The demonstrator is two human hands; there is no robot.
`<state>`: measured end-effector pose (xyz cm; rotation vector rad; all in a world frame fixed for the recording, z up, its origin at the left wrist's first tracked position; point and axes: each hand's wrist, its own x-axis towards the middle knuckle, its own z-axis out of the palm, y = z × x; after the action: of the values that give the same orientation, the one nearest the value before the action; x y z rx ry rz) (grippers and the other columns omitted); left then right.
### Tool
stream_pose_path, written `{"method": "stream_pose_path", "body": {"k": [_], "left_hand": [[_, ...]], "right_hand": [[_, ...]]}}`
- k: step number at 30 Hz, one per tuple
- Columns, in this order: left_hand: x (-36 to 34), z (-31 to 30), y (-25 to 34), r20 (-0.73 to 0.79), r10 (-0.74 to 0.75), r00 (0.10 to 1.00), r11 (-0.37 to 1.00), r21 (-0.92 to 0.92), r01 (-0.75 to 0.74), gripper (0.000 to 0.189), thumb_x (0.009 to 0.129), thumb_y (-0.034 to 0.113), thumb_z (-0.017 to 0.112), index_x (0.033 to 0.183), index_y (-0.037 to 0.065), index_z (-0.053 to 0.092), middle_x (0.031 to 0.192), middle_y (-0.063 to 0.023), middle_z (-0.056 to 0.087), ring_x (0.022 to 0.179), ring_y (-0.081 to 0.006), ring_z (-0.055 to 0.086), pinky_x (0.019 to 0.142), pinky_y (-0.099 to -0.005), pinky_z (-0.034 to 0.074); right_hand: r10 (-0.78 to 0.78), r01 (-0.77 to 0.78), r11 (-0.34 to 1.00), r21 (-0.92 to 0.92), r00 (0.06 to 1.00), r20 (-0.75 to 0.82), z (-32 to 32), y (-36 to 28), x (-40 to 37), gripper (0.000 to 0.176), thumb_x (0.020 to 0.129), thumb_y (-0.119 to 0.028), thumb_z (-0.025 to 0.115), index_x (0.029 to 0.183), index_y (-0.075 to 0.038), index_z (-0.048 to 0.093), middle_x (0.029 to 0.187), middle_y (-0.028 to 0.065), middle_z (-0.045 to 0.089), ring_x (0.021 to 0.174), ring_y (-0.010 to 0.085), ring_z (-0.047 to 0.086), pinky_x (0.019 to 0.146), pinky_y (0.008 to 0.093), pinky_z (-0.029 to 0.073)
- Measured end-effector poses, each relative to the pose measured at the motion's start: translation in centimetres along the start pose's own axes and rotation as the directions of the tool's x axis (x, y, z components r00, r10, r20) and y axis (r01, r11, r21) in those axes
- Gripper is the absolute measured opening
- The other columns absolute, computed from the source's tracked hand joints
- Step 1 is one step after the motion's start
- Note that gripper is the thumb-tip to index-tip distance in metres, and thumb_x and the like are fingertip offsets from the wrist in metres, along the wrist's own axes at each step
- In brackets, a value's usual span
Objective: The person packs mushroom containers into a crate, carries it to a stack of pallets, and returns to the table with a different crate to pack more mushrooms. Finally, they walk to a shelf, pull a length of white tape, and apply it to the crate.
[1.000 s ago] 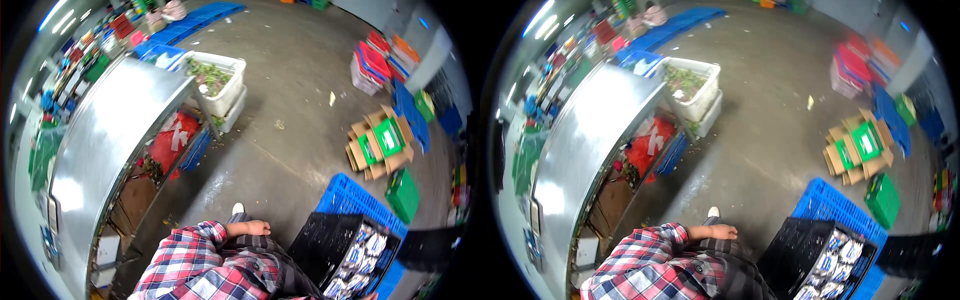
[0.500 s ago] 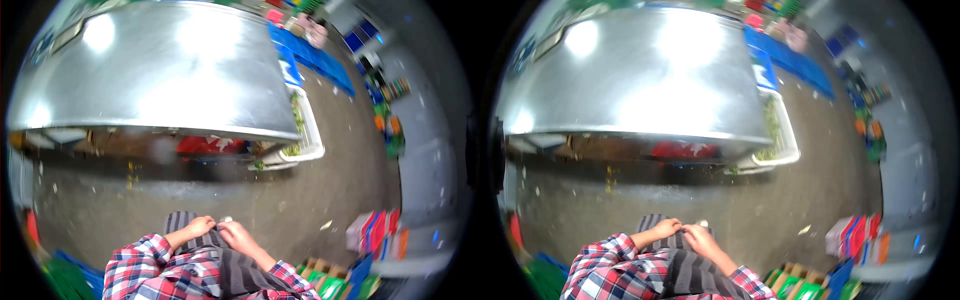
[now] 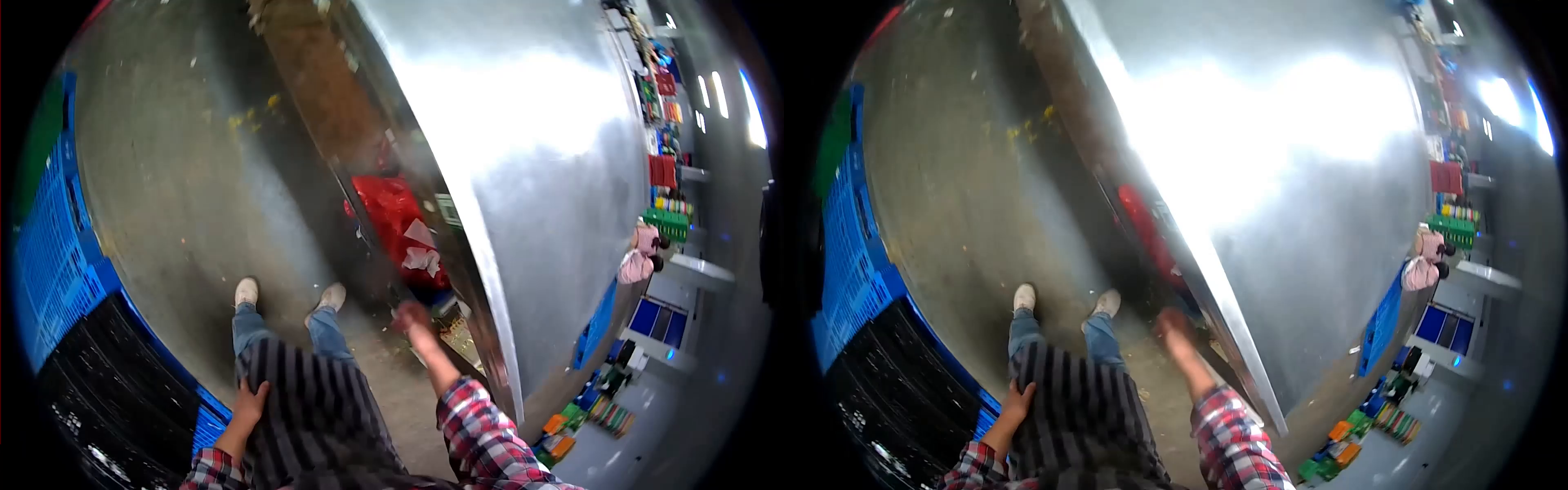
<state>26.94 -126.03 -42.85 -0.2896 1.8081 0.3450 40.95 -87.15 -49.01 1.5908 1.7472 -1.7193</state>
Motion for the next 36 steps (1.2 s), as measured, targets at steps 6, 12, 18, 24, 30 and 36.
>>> {"method": "stream_pose_path", "body": {"k": [6,12,18,24,30,36], "left_hand": [[2.8,6.8,-4.0,-0.060,-0.233,0.971,0.923,0.300,0.240,0.075,0.073,0.045,0.060,0.126,-0.002,0.034,0.115,-0.0282,0.046,0.108,-0.0403,0.045,0.092,-0.0427,0.037],[4.1,9.1,-11.0,-0.167,-0.122,0.978,0.972,0.181,0.152,0.050,0.074,0.029,0.062,0.109,-0.002,0.045,0.103,-0.0244,0.048,0.096,-0.0411,0.047,0.085,-0.0457,0.038],[1.3,7.5,1.8,-0.099,0.501,0.860,0.858,-0.069,-0.508,0.055,0.067,0.022,0.071,0.112,0.001,0.049,0.104,-0.0189,0.051,0.099,-0.0350,0.048,0.086,-0.0400,0.040],[-2.5,7.6,10.8,0.092,0.681,0.726,0.644,-0.547,-0.535,0.067,0.072,0.025,0.070,0.124,-0.002,0.037,0.126,-0.0213,0.040,0.118,-0.0288,0.040,0.098,-0.0344,0.032],[0.0,4.7,4.4,0.040,0.436,0.899,0.494,-0.846,-0.202,0.024,0.086,0.010,0.052,0.108,0.000,0.053,0.099,-0.0034,0.059,0.090,-0.0095,0.053,0.083,-0.0245,0.041],[0.9,1.4,-0.1,-0.020,0.230,0.973,0.290,-0.953,-0.088,0.028,0.087,0.009,0.049,0.113,0.002,0.049,0.103,-0.0075,0.057,0.094,-0.0158,0.054,0.087,-0.0290,0.040]], "right_hand": [[-0.478,-0.157,0.662,-0.733,0.664,-0.575,-7.6,1.2,17.6,0.066,0.072,-0.028,0.064,0.125,-0.002,0.034,0.116,0.0222,0.043,0.105,0.0348,0.042,0.089,0.0410,0.034],[-0.530,-0.201,0.330,-0.922,0.769,-0.357,-13.3,5.0,20.5,0.045,0.075,-0.024,0.062,0.110,0.000,0.050,0.112,0.0203,0.051,0.104,0.0358,0.047,0.090,0.0415,0.036],[-0.742,0.304,0.515,-0.802,0.627,-0.238,-5.8,1.7,7.0,0.034,0.084,-0.016,0.054,0.110,0.005,0.047,0.109,0.0200,0.048,0.101,0.0312,0.044,0.089,0.0378,0.034],[-0.365,0.500,0.709,-0.497,0.863,0.349,7.6,0.1,-10.3,0.026,0.072,-0.010,0.058,0.097,-0.004,0.055,0.097,0.0139,0.055,0.092,0.0297,0.050,0.074,0.0382,0.041],[-0.345,0.491,0.729,-0.478,0.865,0.363,9.3,-4.6,-12.0,0.028,0.077,-0.012,0.062,0.103,-0.004,0.055,0.107,0.0120,0.054,0.103,0.0285,0.050,0.088,0.0371,0.040],[-0.505,0.338,0.826,-0.451,0.799,-0.326,-0.7,-1.2,4.5,0.032,0.084,-0.007,0.052,0.115,-0.003,0.046,0.115,0.0124,0.047,0.098,0.0224,0.050,0.081,0.0302,0.042]]}}
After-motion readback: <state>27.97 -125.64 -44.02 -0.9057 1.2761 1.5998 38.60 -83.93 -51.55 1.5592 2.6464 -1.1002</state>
